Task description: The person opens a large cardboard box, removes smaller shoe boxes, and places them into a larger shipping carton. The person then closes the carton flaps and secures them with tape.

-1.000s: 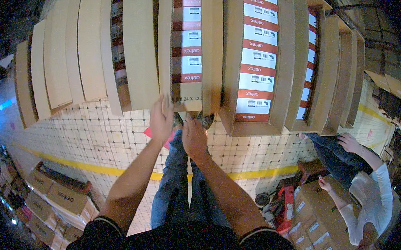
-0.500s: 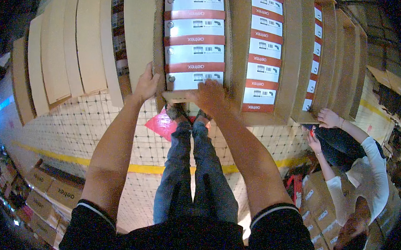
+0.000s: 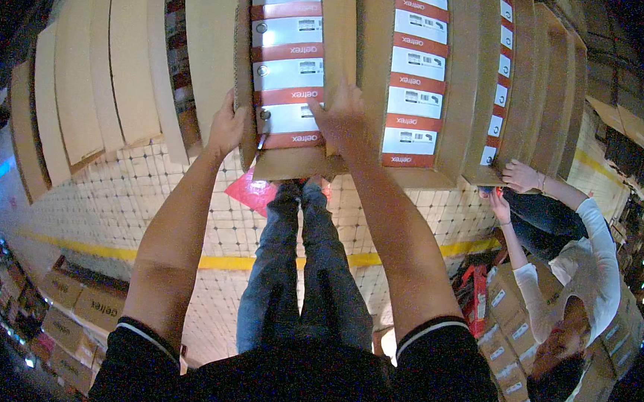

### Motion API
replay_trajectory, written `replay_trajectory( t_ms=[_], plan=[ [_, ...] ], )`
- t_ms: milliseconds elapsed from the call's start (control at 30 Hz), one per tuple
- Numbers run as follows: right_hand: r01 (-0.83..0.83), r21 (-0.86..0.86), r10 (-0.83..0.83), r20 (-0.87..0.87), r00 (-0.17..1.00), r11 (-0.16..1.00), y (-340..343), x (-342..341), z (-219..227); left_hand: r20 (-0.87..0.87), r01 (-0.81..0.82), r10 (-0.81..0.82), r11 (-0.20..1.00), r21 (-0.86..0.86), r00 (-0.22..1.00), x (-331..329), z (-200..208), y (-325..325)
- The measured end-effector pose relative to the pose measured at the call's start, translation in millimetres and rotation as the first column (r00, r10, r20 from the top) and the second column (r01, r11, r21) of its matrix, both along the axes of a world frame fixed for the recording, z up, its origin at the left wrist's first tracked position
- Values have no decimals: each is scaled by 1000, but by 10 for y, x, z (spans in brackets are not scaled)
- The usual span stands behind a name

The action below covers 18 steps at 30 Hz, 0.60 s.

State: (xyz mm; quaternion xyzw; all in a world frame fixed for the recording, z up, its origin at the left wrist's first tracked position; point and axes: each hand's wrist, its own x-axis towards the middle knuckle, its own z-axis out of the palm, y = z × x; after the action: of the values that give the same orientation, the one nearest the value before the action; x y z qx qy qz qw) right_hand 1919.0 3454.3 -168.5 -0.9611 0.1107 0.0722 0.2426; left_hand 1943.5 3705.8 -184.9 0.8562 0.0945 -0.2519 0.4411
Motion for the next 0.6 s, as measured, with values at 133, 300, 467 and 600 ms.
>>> replay_trajectory(
  t_ms=[133,300,467,600],
  plan=[
    [34,-29,-43,-415,909,999,-158,260,-128,-11,-24,24,999,-31,1000,-3,33,4],
    [-79,102,109,-325,939,992,-607,189,10,-53,-1,-3,998,-69,999,17,89,68],
    [233,108,-222,-105,969,966,-394,-51,16,2,15,-15,1000,0,1000,0,56,23],
    [292,83,-292,-3,956,953,-302,83,-113,15,9,-9,1000,-5,1000,-23,11,-28]
  ],
)
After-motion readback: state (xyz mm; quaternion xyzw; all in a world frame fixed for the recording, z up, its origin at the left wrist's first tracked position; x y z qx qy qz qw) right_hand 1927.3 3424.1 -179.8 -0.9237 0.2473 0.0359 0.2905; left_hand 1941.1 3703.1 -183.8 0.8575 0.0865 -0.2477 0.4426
